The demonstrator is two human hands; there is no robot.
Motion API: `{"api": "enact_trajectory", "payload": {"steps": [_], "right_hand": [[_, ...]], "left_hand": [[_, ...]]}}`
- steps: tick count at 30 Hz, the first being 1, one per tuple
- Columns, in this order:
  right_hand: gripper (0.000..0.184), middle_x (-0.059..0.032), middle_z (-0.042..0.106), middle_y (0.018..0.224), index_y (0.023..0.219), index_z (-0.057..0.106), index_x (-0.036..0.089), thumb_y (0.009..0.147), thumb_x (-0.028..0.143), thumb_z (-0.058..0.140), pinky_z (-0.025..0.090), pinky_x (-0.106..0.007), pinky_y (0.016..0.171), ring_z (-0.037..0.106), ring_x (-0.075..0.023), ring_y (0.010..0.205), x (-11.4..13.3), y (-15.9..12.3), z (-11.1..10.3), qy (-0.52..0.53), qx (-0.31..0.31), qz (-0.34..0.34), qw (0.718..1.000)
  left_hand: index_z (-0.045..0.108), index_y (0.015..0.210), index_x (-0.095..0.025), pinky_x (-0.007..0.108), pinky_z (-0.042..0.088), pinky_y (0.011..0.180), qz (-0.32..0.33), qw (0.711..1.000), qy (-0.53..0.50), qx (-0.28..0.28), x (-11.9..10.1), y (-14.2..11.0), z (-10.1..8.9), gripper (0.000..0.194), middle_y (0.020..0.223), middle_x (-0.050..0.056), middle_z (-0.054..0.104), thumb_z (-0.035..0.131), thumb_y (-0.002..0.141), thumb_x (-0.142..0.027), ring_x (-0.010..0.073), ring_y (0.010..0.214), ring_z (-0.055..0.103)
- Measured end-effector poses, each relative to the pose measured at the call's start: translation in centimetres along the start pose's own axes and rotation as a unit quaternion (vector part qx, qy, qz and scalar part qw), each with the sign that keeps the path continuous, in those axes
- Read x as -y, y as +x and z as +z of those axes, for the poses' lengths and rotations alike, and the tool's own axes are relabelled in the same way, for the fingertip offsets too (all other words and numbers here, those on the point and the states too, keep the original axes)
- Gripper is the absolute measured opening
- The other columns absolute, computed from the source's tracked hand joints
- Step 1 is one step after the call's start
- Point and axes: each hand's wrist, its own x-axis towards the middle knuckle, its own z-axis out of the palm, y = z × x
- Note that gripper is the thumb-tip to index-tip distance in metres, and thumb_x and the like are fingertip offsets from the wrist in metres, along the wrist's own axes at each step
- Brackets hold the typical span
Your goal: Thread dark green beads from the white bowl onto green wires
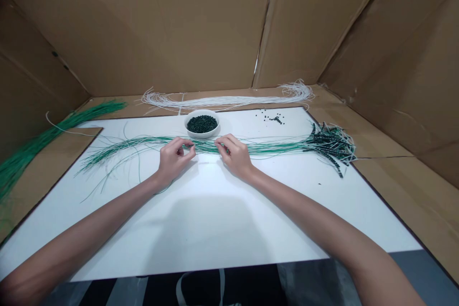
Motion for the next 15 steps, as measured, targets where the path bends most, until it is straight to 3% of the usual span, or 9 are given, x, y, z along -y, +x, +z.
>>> {"api": "enact_trajectory", "payload": {"steps": [15], "right_hand": [[0.016,-0.0043,0.06,0.081,0.082,0.06,0.02,0.083,0.021,0.044,0.042,-0.025,0.061,0.054,-0.0137,0.068,-0.16,-0.09,0.05,0.007,0.0,-0.02,1.0]], "left_hand": [[0.062,0.08,-0.018,0.02,0.037,0.053,0.009,1.0,-0.02,0.022,-0.17,0.04,-0.11,0.011,0.075,0.001,0.061,0.052,0.076,-0.022,0.0072,0.052,0.045]]}}
